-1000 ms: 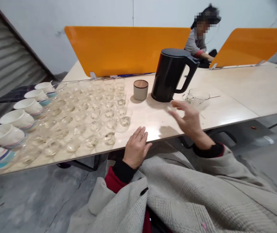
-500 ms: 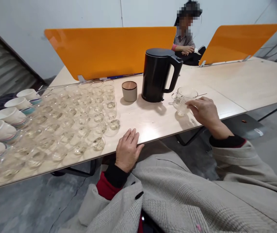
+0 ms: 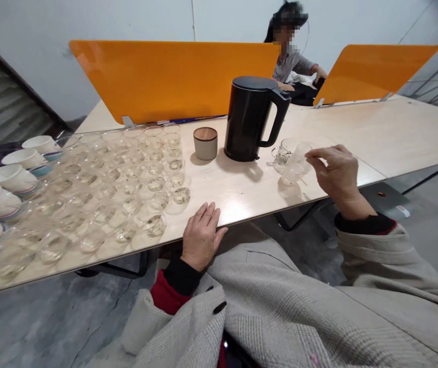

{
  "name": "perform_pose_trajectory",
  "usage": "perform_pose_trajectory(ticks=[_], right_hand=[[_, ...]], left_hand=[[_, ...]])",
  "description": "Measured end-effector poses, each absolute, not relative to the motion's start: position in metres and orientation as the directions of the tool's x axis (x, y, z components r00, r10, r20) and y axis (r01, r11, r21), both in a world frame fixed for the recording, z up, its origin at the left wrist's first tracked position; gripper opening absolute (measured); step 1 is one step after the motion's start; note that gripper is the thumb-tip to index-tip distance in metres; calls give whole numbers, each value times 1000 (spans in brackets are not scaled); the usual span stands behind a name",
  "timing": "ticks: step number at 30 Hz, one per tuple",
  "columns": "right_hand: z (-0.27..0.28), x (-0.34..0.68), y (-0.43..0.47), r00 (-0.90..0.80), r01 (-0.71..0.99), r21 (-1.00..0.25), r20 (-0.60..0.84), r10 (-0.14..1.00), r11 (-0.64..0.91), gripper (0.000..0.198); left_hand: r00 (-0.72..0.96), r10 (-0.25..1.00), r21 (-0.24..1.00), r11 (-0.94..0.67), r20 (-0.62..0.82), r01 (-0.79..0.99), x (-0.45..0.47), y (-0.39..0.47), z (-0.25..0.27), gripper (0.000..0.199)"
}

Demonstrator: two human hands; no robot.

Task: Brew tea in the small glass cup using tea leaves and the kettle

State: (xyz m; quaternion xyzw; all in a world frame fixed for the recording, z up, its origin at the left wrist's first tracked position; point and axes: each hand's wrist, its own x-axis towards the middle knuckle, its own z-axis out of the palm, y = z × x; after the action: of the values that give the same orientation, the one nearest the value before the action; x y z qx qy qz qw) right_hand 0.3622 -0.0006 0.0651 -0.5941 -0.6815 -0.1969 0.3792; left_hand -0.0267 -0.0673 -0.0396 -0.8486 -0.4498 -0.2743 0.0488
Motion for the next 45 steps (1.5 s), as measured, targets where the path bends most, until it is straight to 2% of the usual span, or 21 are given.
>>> perform_pose_trajectory(ticks=[5,7,12,16,21,28,31,38,42,45], right_hand=[[92,326,-24,-37,956,-96,899,435,278,22],[95,301,-28,-42,927,-117,912,408,356,18],[66,232,-7,-105,768,-320,791,602,554,17],[31,189,24,-241,648,-403,696,676,646,19],[12,170,39,-351,650,-407,589,728,642,26],[13,174,42,-398,640,-370,590,702,674,26],[15,176,40,-388,627,-385,600,700,677,22],[27,206,40,-199,683,-398,706,680,612,32],[37,210,67,-132,638,-517,656,743,570,38],[43,198,99,-164,576,-597,585,794,558,48]], left_hand=[[444,744,161,-583,499,796,-25,-69,-38,48],[441,751,169,-579,491,798,-25,-70,-38,49],[444,772,209,-577,454,790,-26,-70,-38,52],[450,778,212,-576,439,789,-27,-70,-38,54],[451,781,229,-579,433,782,-27,-70,-38,55],[458,771,212,-586,444,782,-27,-70,-38,54],[458,772,220,-587,440,779,-27,-70,-38,54],[457,774,227,-587,438,777,-27,-69,-38,56],[453,771,215,-584,447,782,-27,-69,-39,55],[454,770,205,-583,448,786,-26,-69,-40,56]])
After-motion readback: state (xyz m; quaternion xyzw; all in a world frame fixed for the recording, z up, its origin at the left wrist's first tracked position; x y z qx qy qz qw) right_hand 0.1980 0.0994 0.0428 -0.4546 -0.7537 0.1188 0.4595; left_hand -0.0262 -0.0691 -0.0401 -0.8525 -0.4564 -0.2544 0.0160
